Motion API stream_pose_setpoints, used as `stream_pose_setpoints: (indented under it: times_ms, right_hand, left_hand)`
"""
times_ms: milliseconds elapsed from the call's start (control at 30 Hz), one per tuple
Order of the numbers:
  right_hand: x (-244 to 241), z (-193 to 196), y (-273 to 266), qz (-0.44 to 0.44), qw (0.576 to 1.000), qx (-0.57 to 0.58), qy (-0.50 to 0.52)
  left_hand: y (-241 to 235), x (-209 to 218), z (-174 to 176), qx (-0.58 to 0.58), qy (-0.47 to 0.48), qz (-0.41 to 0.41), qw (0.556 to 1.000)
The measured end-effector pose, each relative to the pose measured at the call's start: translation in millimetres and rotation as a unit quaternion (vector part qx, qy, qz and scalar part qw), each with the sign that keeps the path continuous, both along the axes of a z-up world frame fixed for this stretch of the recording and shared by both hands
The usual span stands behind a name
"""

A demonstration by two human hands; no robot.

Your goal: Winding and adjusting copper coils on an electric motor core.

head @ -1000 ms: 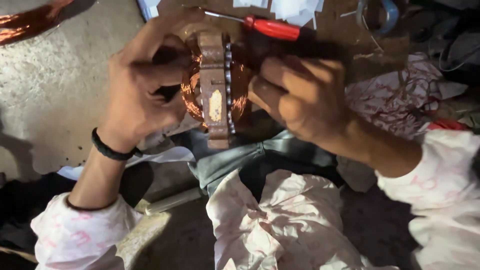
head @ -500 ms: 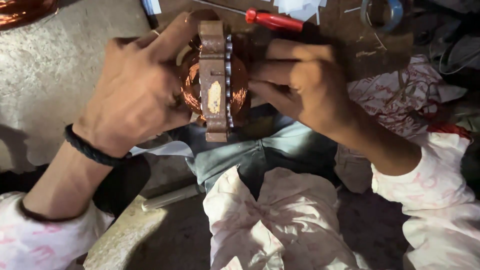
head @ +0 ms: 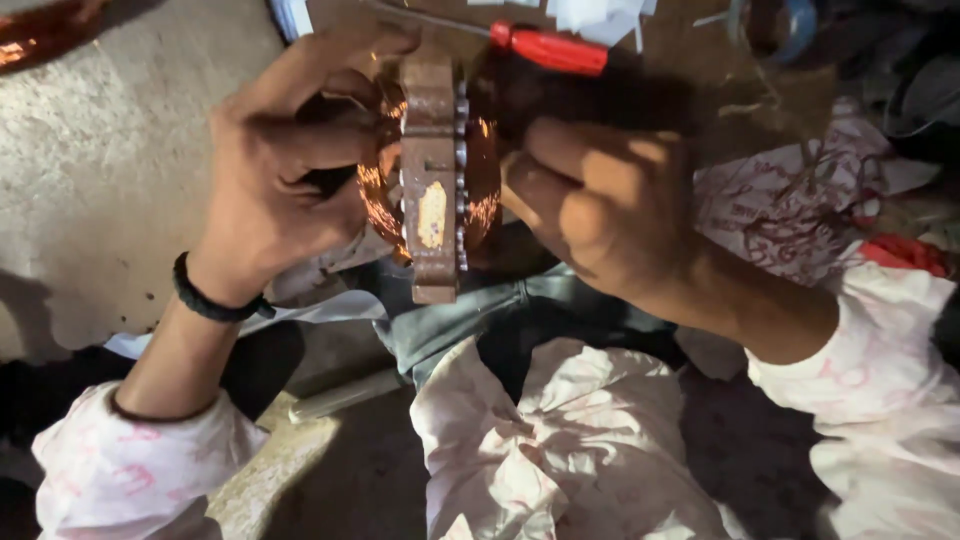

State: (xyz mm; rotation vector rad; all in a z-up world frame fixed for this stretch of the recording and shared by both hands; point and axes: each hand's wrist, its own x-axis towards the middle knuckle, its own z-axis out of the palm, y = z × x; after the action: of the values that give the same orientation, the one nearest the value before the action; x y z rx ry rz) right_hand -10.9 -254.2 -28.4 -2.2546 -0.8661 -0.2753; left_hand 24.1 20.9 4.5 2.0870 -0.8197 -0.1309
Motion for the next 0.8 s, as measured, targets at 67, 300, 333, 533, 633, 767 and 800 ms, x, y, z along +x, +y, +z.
stream_pose_setpoints:
  times_ms: [67, 300, 333, 533, 633, 767, 800]
  right_hand:
    - [-3.6, 9.1, 4.7, -0.012, 1.000, -0.016, -0.012]
    - [-5.5, 12.1, 7.2, 0.004, 0.995, 0.090, 0.047]
    - [-4.3, 11.1, 7.5, 0.005, 0.995, 0.091, 0.045]
    - [-1.2, 9.6, 3.4, 0.000, 0.999, 0.044, 0.012]
    - [3.5, 15.2, 2.8, -0.002, 0.999, 0.022, -0.033]
    - [4.6, 13.5, -0.4, 0.019, 0.997, 0.055, -0.055]
    - [2.8, 8.3, -2.8, 0.022, 0.998, 0.061, -0.024]
  left_hand:
    - [0.2, -0.8, -1.7, -0.011, -0.004, -0.002, 1.000]
    - [1.3, -6.9, -11.1, -0.012, -0.075, -0.009, 0.997]
    - [3.2, -6.7, -10.7, -0.011, -0.077, -0.009, 0.997]
    - [3.4, -4.3, 0.8, 0.064, -0.127, 0.000, 0.990]
    - [0.3, -2.1, 14.8, 0.120, -0.131, -0.012, 0.984]
    - [-2.4, -1.9, 22.1, 0.216, -0.150, -0.031, 0.964]
    - [-2.5, -1.6, 21.9, 0.242, -0.153, -0.034, 0.958]
